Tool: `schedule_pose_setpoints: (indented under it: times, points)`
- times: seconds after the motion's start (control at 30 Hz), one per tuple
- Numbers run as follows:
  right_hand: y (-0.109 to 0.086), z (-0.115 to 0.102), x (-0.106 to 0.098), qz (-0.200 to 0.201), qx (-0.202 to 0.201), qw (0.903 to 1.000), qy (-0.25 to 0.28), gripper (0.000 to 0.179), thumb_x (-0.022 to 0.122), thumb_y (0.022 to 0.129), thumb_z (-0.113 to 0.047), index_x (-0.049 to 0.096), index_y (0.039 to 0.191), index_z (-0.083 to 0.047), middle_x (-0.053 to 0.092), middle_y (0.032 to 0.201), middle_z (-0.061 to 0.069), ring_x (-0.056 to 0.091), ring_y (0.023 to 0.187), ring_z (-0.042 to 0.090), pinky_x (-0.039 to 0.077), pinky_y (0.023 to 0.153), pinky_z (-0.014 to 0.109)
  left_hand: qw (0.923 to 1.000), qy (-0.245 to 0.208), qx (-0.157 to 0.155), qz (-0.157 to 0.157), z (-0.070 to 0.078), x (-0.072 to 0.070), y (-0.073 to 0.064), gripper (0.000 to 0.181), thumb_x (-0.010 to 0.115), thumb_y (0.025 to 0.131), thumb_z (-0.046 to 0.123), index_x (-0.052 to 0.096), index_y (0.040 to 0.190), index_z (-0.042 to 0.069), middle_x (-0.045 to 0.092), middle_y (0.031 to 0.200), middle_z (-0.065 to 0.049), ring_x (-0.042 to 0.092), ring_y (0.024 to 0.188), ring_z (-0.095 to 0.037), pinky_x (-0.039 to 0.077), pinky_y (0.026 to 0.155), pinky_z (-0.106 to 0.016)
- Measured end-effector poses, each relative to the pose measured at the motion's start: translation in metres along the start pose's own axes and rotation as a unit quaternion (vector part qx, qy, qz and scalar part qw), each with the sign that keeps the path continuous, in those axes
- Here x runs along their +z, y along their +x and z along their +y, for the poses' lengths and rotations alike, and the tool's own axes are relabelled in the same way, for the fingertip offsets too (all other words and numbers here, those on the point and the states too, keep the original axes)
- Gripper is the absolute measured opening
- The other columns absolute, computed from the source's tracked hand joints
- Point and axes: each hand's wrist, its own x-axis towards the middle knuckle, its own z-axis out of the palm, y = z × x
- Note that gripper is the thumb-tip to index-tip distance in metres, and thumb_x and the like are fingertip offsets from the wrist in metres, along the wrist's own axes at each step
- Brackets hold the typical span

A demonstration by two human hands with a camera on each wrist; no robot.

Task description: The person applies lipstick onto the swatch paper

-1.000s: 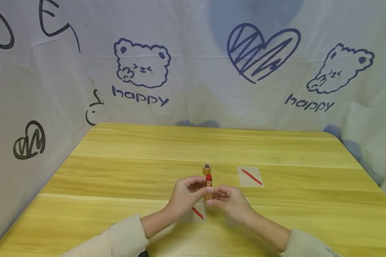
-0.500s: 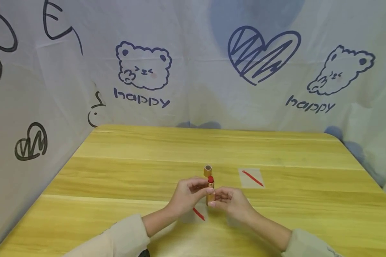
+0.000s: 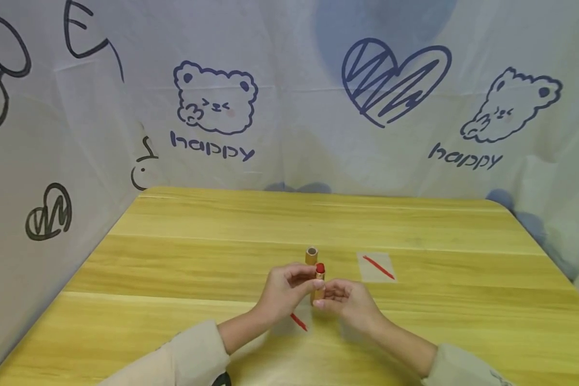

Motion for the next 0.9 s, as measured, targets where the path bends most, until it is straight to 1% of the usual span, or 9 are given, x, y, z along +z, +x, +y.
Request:
schedule_pose_setpoints:
  times: [0.1,0.13,0.23,0.33,0.4,0.57,0.7,0.8,0.9]
  points:
    - [0.000,-0.002,0.000,0.006,0.010,0.9999,0.001,0.032,0.071,0.081,-0.013,0.061,0.101,0.011,0.068,0.092,0.012,0.064,0.081,0.008,0.055,0.073,0.019,0.9999,0.009,0.005,0.011,0.001,0.001,0.000,0.020,0.068,0.082,0.005,0.066,0.097,-0.009,0.068,0.096,-0.023,0.067,0.089,-0.030,0.055,0.079,-0.022]
    - [0.000,-0.003,0.001,0.010,0.021,0.9997,0.003,0.033,0.071,0.080,-0.012,0.061,0.102,0.011,0.068,0.093,0.015,0.064,0.081,0.008,0.054,0.073,0.019,0.9998,0.011,0.006,0.015,0.002,0.002,0.000,0.020,0.068,0.082,0.005,0.066,0.097,-0.008,0.068,0.096,-0.022,0.067,0.089,-0.031,0.055,0.081,-0.022]
    - [0.000,-0.007,0.002,0.013,0.022,0.9996,0.010,0.032,0.069,0.081,-0.006,0.060,0.103,0.014,0.067,0.097,0.022,0.064,0.082,0.007,0.054,0.074,0.018,0.9995,0.014,0.005,0.029,0.003,0.004,-0.001,0.020,0.069,0.081,0.004,0.066,0.097,-0.008,0.068,0.095,-0.021,0.066,0.090,-0.031,0.054,0.082,-0.023]
    - [-0.001,-0.009,0.003,0.016,0.023,0.9994,0.020,0.030,0.068,0.081,-0.003,0.059,0.103,0.014,0.067,0.099,0.025,0.065,0.082,0.006,0.054,0.074,0.018,0.9989,0.012,0.001,0.045,0.004,0.005,-0.003,0.020,0.070,0.080,0.004,0.067,0.097,-0.007,0.068,0.095,-0.020,0.066,0.089,-0.030,0.054,0.082,-0.022]
    - [-0.001,-0.009,0.003,0.021,0.025,0.9992,0.023,0.029,0.068,0.080,-0.002,0.060,0.103,0.014,0.067,0.100,0.026,0.065,0.082,0.006,0.055,0.075,0.019,0.9984,0.009,-0.008,0.055,0.004,0.006,-0.003,0.020,0.071,0.079,0.003,0.068,0.096,-0.006,0.069,0.094,-0.019,0.066,0.088,-0.029,0.054,0.082,-0.021]
    - [0.000,-0.006,0.005,0.038,0.024,0.9989,0.015,0.027,0.070,0.079,-0.002,0.061,0.100,0.013,0.068,0.098,0.024,0.067,0.084,0.012,0.055,0.075,0.020,0.9968,0.012,-0.001,0.080,0.003,0.009,-0.006,0.019,0.073,0.077,0.004,0.069,0.094,-0.004,0.069,0.093,-0.018,0.067,0.086,-0.028,0.054,0.080,-0.020]
    - [0.000,-0.006,0.007,0.052,0.019,0.9985,0.005,0.026,0.071,0.078,-0.001,0.063,0.098,0.012,0.068,0.097,0.024,0.067,0.083,0.012,0.055,0.074,0.020,0.9947,0.019,0.001,0.101,0.002,0.012,-0.007,0.019,0.074,0.076,0.006,0.070,0.092,-0.002,0.069,0.094,-0.016,0.067,0.086,-0.028,0.055,0.079,-0.021]
    - [-0.001,-0.007,0.007,0.049,0.017,0.9986,0.004,0.026,0.071,0.078,-0.001,0.062,0.099,0.012,0.068,0.097,0.024,0.067,0.082,0.011,0.055,0.074,0.019,0.9945,0.015,-0.001,0.104,0.002,0.012,-0.007,0.018,0.075,0.076,0.007,0.070,0.091,-0.002,0.070,0.094,-0.016,0.067,0.085,-0.026,0.055,0.078,-0.021]
    - [-0.001,-0.007,0.005,0.034,0.020,0.9992,0.004,0.026,0.070,0.079,-0.001,0.062,0.099,0.013,0.068,0.097,0.024,0.066,0.082,0.010,0.055,0.074,0.019,0.9961,-0.002,-0.006,0.089,0.002,0.010,-0.006,0.019,0.074,0.076,0.005,0.069,0.093,-0.003,0.069,0.093,-0.017,0.067,0.085,-0.024,0.054,0.079,-0.020]
